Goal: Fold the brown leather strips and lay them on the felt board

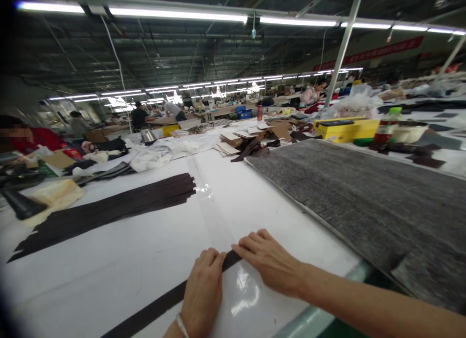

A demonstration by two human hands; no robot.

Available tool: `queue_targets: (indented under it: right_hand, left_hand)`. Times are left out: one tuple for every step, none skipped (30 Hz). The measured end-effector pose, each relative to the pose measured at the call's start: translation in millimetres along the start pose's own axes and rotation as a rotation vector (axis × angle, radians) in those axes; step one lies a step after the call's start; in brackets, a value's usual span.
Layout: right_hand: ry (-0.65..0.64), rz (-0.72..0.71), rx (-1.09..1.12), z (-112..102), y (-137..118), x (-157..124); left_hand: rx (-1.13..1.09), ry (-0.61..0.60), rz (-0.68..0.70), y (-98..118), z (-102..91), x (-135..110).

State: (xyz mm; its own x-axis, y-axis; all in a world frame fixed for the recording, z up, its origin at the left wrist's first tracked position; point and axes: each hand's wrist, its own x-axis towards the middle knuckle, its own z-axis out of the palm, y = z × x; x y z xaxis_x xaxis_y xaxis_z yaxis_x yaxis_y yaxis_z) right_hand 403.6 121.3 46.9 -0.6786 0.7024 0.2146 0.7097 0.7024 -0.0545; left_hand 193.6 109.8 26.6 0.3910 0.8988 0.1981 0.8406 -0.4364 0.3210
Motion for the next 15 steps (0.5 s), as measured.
queue_targets:
  right_hand:
    - [-0.024, -0.015, 0.018, 2.3, -5.1, 1.8]
    - [-0.034, -0.016, 0.027, 4.2, -6.9, 1.7]
    - [-0.034, 0.000, 0.025, 5.4, -5.5, -0.2]
    - [-0.026, 0.022, 0.013, 5.6, -1.7, -3.3]
    - [-0.021, 0.045, -0.006, 4.8, 3.7, -6.9]
    - [-0.014, 0.067, -0.033, 3.0, 9.2, -10.3]
    - [-0.004, 0.086, -0.062, 0.5, 13.7, -12.7]
    - [0.006, 0.099, -0.092, -2.1, 16.3, -13.7]
    - [0.018, 0.104, -0.118, -4.2, 16.3, -13.1]
    - [0.030, 0.099, -0.134, -5.4, 13.9, -10.9]
    - [0.036, 0.087, -0.139, -5.3, 9.4, -7.7]
    - [0.038, 0.068, -0.130, -3.7, 3.7, -4.0]
    - [0.034, 0.048, -0.113, -0.9, -2.1, -0.7]
    - [0.029, 0.031, -0.093, 2.8, -7.1, 1.8]
    - [0.027, 0.026, -0.078, 7.0, -10.5, 3.0]
  left_hand:
    - [0.038, -0.007, 0.027, -0.1, 2.4, -1.9]
    - [0.078, -0.008, 0.058, -0.2, 4.9, -3.8]
    - [0.113, -0.004, 0.087, -0.2, 7.1, -5.5]
    - [0.141, 0.005, 0.111, -0.2, 8.9, -7.1]
    - [0.160, 0.018, 0.126, -0.1, 10.3, -8.4]
    - [0.173, 0.031, 0.134, 0.1, 11.2, -9.4]
    - [0.182, 0.044, 0.136, 0.5, 11.8, -10.1]
    - [0.190, 0.054, 0.136, 1.1, 12.1, -10.5]
    - [0.196, 0.062, 0.138, 1.8, 12.4, -10.6]
    - [0.201, 0.068, 0.140, 2.5, 12.6, -10.6]
    - [0.205, 0.073, 0.144, 3.2, 13.0, -10.4]
    - [0.207, 0.077, 0.148, 3.7, 13.5, -10.4]
    - [0.207, 0.078, 0.150, 4.0, 14.1, -10.5]
    - [0.206, 0.079, 0.151, 3.8, 14.9, -11.1]
    - [0.207, 0.079, 0.148, 3.1, 15.6, -12.2]
